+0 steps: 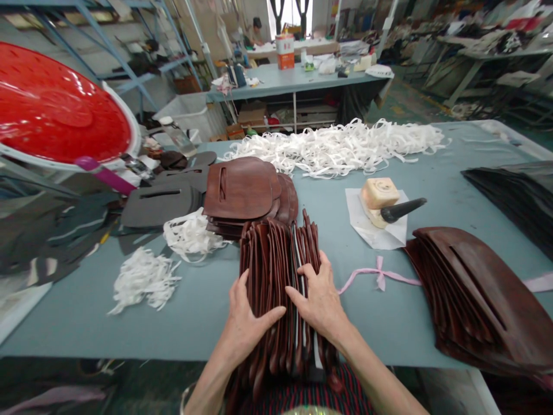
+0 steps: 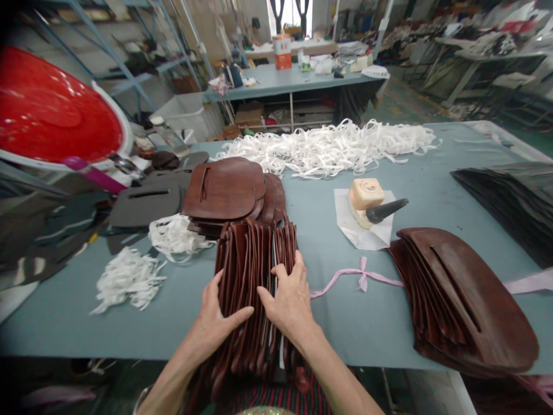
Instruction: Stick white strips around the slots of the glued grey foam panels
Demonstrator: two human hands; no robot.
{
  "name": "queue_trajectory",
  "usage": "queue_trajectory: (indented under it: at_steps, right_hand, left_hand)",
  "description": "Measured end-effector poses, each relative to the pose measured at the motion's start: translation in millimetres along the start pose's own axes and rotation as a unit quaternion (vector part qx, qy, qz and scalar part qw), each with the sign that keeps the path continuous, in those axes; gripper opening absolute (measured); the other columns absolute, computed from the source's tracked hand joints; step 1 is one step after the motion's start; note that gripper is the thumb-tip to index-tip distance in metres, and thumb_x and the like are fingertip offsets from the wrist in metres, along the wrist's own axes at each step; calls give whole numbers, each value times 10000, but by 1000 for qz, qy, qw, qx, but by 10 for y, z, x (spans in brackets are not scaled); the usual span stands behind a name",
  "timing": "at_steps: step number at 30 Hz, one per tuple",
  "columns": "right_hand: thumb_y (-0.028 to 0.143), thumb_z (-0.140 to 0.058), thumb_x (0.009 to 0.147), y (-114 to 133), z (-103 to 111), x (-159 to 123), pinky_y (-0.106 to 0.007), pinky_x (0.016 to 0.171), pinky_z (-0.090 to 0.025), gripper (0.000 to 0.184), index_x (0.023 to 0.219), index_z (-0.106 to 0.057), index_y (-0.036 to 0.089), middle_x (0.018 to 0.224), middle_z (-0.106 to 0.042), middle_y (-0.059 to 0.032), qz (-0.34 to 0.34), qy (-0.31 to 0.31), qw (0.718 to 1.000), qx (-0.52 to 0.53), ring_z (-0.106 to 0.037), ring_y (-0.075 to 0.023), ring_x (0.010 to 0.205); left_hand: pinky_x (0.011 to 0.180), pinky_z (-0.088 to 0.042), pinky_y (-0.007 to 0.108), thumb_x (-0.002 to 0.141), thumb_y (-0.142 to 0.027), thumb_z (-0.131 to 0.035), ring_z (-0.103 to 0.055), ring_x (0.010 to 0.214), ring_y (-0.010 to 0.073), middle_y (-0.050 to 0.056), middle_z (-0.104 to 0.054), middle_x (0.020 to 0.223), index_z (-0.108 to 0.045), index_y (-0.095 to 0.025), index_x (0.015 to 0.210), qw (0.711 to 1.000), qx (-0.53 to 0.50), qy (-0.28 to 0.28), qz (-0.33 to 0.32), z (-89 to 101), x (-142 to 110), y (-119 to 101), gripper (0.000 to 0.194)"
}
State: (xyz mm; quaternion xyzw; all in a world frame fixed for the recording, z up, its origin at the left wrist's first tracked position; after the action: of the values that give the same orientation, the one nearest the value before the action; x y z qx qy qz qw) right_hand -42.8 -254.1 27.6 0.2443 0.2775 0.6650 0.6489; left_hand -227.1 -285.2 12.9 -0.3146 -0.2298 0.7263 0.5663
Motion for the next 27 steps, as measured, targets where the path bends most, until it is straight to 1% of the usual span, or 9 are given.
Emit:
queue_trajectory:
  at_steps: [4,7,8,10,13,15,17,21,27]
  right_hand:
    - [293,-587,817,-54,-35,-14,-494,1081,-313,317,1117,-536,204,1473,-125,-154,15,12,1000,4,-205,-323,1394]
    - [158,-537,809,-56,-20,-37,-497,1077,-321,474,1273,-455,213,1480,-117,-162,30,-9,999,-15,-190,-305,1400]
    - [117,-516,802,-42,-12,-41,-509,1068,-325,494,1282,-462,224,1489,-101,-157,34,-15,999,-30,-181,-311,1401]
    - [81,-480,808,3,-3,-42,-535,1055,-321,408,1175,-569,236,1507,-77,-137,40,-21,997,-64,-166,-338,1400]
    - [199,-470,881,88,-9,-27,-563,1044,-307,200,937,-662,193,1511,-124,-144,35,-24,994,-102,-175,-381,1385]
    - [363,-490,897,139,-28,-18,-582,1025,-315,252,923,-656,175,1506,-163,-173,30,-23,993,-116,-183,-403,1376]
    - [466,-525,867,176,-53,-12,-599,1008,-322,330,947,-641,166,1506,-184,-189,31,-22,991,-131,-175,-417,1374]
    - [437,-566,840,181,-81,-9,-598,1000,-323,305,968,-616,165,1511,-191,-190,39,-21,988,-149,-160,-411,1380]
    - [377,-506,880,149,-47,-10,-577,1019,-306,231,972,-613,194,1506,-213,-155,52,-5,991,-127,-174,-373,1385]
  left_hand:
    - [1127,-259,522,660,-564,-678,-262,1360,307,152,-266,1411,-162,-167,1424,1000,1,-4,-7,3,-3,20,1004]
    - [1128,-259,517,669,-557,-675,-266,1358,304,154,-275,1403,-171,-161,1419,1000,-3,-9,-14,3,3,24,987]
    - [1132,-255,512,670,-554,-677,-263,1360,302,154,-272,1405,-172,-159,1419,1000,-5,-11,-17,3,6,23,986]
    - [1137,-248,505,671,-547,-683,-252,1366,298,152,-263,1410,-169,-163,1421,1000,-6,-11,-20,2,8,24,987]
    - [1140,-240,505,686,-523,-681,-238,1377,295,148,-251,1424,-166,-179,1422,1000,-7,-4,-26,0,5,29,961]
    - [1144,-236,498,721,-490,-654,-234,1383,285,145,-240,1436,-165,-184,1421,999,-14,2,-30,1,1,30,907]
    - [1146,-235,488,752,-450,-623,-236,1385,274,144,-235,1442,-161,-185,1422,999,-22,10,-30,3,-2,32,856]
    - [1149,-226,490,765,-409,-608,-224,1391,271,145,-232,1444,-155,-186,1424,999,-25,10,-34,10,-6,40,830]
    - [1149,-220,498,766,-398,-610,-227,1389,279,146,-220,1447,-158,-187,1424,999,-28,3,-35,7,-11,59,825]
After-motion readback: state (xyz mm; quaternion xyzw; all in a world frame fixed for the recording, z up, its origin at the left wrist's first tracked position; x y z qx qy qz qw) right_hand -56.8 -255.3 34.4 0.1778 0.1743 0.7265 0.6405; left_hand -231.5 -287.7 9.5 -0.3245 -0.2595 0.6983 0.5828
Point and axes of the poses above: each hand's wrist, its own x-axis towards the middle knuckle, its own z-axis out of the back of the hand, y = z × x, the point moved 3 cm from there along x, towards the middle knuckle
